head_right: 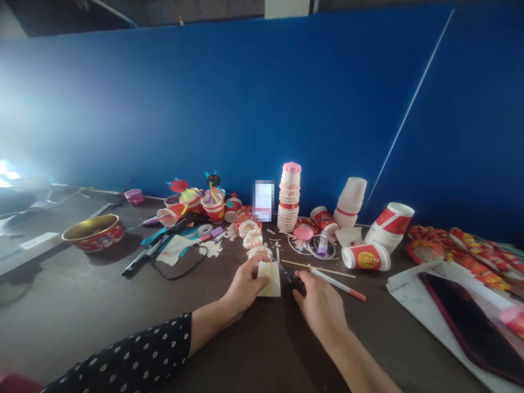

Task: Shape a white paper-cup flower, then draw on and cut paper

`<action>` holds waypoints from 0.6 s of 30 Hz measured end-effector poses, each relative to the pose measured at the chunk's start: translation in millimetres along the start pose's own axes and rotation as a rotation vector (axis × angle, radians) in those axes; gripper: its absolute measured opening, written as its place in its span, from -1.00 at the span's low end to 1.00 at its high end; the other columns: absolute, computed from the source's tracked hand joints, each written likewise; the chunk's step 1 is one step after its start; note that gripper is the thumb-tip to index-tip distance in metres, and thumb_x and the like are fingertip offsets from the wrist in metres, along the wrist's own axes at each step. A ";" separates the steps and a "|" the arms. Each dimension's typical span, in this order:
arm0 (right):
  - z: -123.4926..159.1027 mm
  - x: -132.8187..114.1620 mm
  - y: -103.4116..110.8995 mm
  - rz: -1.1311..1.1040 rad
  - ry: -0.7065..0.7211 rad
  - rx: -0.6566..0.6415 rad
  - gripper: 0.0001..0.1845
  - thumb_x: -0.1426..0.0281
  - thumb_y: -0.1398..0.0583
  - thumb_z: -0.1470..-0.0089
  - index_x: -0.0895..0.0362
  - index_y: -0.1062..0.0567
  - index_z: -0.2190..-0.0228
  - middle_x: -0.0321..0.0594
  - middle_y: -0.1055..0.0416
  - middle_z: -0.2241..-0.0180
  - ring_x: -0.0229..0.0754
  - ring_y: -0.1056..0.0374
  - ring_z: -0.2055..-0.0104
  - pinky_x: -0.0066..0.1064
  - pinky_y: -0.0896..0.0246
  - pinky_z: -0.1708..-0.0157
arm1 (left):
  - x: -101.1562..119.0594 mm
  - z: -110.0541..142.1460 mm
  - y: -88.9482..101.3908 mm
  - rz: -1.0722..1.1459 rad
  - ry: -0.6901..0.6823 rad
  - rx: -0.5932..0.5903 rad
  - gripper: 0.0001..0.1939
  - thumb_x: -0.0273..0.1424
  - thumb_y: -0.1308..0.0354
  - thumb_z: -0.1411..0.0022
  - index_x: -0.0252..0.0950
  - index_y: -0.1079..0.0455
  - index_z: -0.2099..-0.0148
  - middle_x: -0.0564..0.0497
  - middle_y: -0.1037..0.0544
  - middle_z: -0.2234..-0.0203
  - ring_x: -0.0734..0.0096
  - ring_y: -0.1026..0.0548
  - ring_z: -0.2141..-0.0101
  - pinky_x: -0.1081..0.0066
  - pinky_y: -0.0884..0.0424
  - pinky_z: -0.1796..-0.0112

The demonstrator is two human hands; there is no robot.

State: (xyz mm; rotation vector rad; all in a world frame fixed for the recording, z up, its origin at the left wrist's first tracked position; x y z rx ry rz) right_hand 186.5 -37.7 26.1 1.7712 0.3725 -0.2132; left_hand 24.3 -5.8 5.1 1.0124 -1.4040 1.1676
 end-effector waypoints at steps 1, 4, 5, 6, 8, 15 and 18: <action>-0.4 0.4 -0.4 -0.006 0.011 0.001 -0.68 0.44 -0.13 0.11 0.09 -0.42 0.21 -0.19 -0.45 0.21 -0.11 -0.35 0.16 -0.35 -0.19 0.20 | 0.5 0.3 -0.2 0.001 -0.001 -0.003 -0.65 -0.58 -0.02 0.17 -0.30 -0.22 0.23 0.13 -0.41 0.57 0.53 -0.37 0.56 0.55 -0.28 0.54; -1.5 2.3 -1.7 -0.016 0.014 0.004 -0.67 0.45 -0.13 0.11 0.12 -0.42 0.21 -0.16 -0.43 0.20 -0.10 -0.33 0.15 -0.32 -0.19 0.18 | 1.0 0.6 0.1 -0.017 -0.013 0.003 -0.67 -0.58 -0.02 0.17 -0.29 -0.21 0.26 0.13 -0.40 0.57 0.52 -0.36 0.56 0.55 -0.26 0.55; -1.8 2.8 -2.0 -0.015 0.014 0.008 -0.67 0.45 -0.13 0.11 0.12 -0.42 0.21 -0.15 -0.44 0.21 -0.09 -0.34 0.16 -0.32 -0.19 0.18 | 1.0 0.6 0.3 -0.027 -0.015 0.009 -0.68 -0.58 -0.02 0.17 -0.29 -0.21 0.26 0.13 -0.39 0.57 0.51 -0.36 0.56 0.55 -0.26 0.55; -1.9 3.3 -2.2 -0.011 0.019 0.014 -0.67 0.46 -0.13 0.11 0.12 -0.42 0.22 -0.15 -0.44 0.21 -0.08 -0.33 0.16 -0.31 -0.19 0.18 | 1.0 0.6 0.7 -0.038 -0.017 0.014 -0.68 -0.58 -0.02 0.18 -0.29 -0.21 0.27 0.13 -0.39 0.57 0.51 -0.36 0.55 0.55 -0.26 0.55; -2.1 3.9 -2.2 0.007 0.039 0.031 -0.69 0.46 -0.14 0.12 0.13 -0.43 0.24 -0.13 -0.43 0.23 -0.07 -0.32 0.15 -0.31 -0.18 0.17 | 1.2 0.6 1.4 -0.081 -0.026 0.026 -0.69 -0.59 -0.01 0.18 -0.29 -0.21 0.28 0.12 -0.38 0.56 0.51 -0.35 0.55 0.55 -0.26 0.54; -2.2 6.0 -2.0 0.005 0.030 0.000 -0.75 0.44 -0.13 0.11 0.12 -0.42 0.29 -0.15 -0.43 0.28 -0.10 -0.32 0.19 -0.34 -0.17 0.20 | -1.4 0.1 3.3 -0.267 -0.072 0.036 -0.65 -0.63 0.01 0.18 -0.32 -0.24 0.25 0.12 -0.36 0.56 0.52 -0.33 0.53 0.56 -0.23 0.52; -2.6 7.3 -2.8 -0.025 0.002 -0.011 -0.77 0.43 -0.15 0.12 0.10 -0.42 0.31 -0.19 -0.43 0.32 -0.12 -0.34 0.23 -0.37 -0.16 0.25 | -2.9 1.8 3.0 -0.356 -0.116 -0.002 -0.63 -0.62 0.00 0.18 -0.32 -0.26 0.22 0.09 -0.39 0.52 0.49 -0.34 0.51 0.54 -0.24 0.49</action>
Point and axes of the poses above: each hand's wrist, its own z-axis away from the middle knuckle, its own y-axis out of the back of the hand, x = y × z, the point moved 2 cm from there along -z, towards the middle knuckle
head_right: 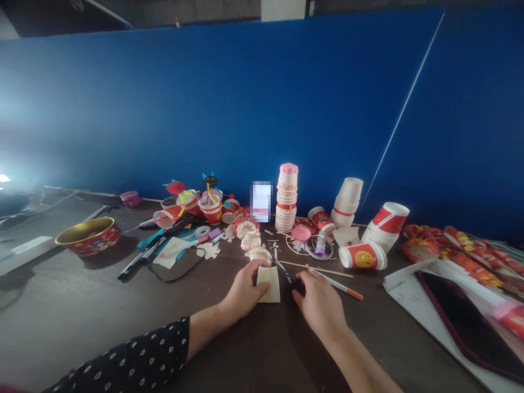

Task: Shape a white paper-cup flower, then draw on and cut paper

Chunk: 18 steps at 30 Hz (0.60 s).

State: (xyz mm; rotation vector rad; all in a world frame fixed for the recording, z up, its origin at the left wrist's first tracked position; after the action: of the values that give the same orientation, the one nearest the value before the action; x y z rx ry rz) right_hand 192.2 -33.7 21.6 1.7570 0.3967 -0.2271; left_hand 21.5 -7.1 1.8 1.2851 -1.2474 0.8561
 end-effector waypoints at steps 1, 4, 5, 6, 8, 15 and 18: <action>-0.2 0.4 -0.3 -0.009 -0.004 0.001 -0.77 0.43 -0.15 0.13 0.09 -0.42 0.32 -0.20 -0.43 0.33 -0.14 -0.34 0.25 -0.39 -0.16 0.27 | 0.4 1.0 0.1 -0.039 -0.015 -0.009 -0.63 -0.61 -0.01 0.18 -0.32 -0.27 0.22 0.08 -0.41 0.51 0.47 -0.35 0.50 0.53 -0.25 0.48; -0.9 1.0 -0.8 -0.022 -0.021 -0.001 -0.79 0.42 -0.15 0.14 0.09 -0.42 0.34 -0.22 -0.43 0.38 -0.16 -0.35 0.32 -0.41 -0.15 0.34 | 3.7 3.6 2.5 -0.152 -0.076 -0.009 -0.61 -0.60 -0.03 0.18 -0.31 -0.31 0.20 0.05 -0.45 0.43 0.42 -0.38 0.43 0.49 -0.27 0.38; -1.1 0.9 -0.7 -0.022 -0.027 -0.003 -0.80 0.42 -0.15 0.14 0.09 -0.42 0.34 -0.23 -0.43 0.40 -0.16 -0.35 0.34 -0.41 -0.14 0.36 | 5.1 4.1 3.9 -0.185 -0.099 0.002 -0.60 -0.60 -0.04 0.17 -0.29 -0.31 0.19 0.03 -0.46 0.39 0.39 -0.39 0.38 0.47 -0.27 0.32; -1.2 0.5 -0.4 -0.019 -0.032 -0.007 -0.80 0.41 -0.15 0.14 0.09 -0.42 0.35 -0.23 -0.43 0.42 -0.16 -0.35 0.35 -0.42 -0.13 0.39 | 6.4 4.2 5.5 -0.217 -0.121 0.013 -0.59 -0.59 -0.05 0.17 -0.28 -0.32 0.16 0.02 -0.46 0.33 0.36 -0.39 0.33 0.44 -0.27 0.26; -1.4 -0.3 0.3 -0.013 -0.045 -0.014 -0.81 0.40 -0.15 0.14 0.09 -0.43 0.36 -0.24 -0.43 0.45 -0.15 -0.35 0.37 -0.42 -0.12 0.41 | 7.7 3.3 8.6 -0.275 -0.147 0.030 -0.54 -0.58 -0.07 0.16 -0.27 -0.31 0.11 -0.02 -0.44 0.23 0.30 -0.38 0.22 0.39 -0.23 0.16; -2.9 0.9 0.0 -0.066 -0.068 0.015 -0.82 0.39 -0.17 0.16 0.10 -0.44 0.38 -0.26 -0.42 0.50 -0.18 -0.34 0.45 -0.44 -0.11 0.46 | 1.1 -0.8 11.0 -0.330 -0.158 0.015 -0.47 -0.56 -0.12 0.15 -0.23 -0.27 0.03 -0.04 -0.41 0.21 0.27 -0.36 0.20 0.34 -0.22 0.14; -3.3 1.4 0.2 -0.093 -0.069 0.030 -0.80 0.37 -0.16 0.17 0.09 -0.43 0.37 -0.28 -0.42 0.51 -0.18 -0.35 0.45 -0.43 -0.13 0.45 | -1.7 0.1 10.1 -0.374 -0.165 0.012 -0.48 -0.51 -0.17 0.15 -0.25 -0.26 0.05 -0.04 -0.41 0.27 0.29 -0.35 0.25 0.35 -0.24 0.18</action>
State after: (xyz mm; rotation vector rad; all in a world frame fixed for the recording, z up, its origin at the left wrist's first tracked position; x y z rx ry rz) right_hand 193.4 -30.3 22.1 1.7570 0.4277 -0.3607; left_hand 11.4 -5.3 2.3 1.5609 -1.0797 0.4980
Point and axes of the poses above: each hand's wrist, its own z-axis away from the middle knuckle, its own y-axis out of the back of the hand, x = y × z, the point moved 2 cm from there along -z, towards the middle knuckle
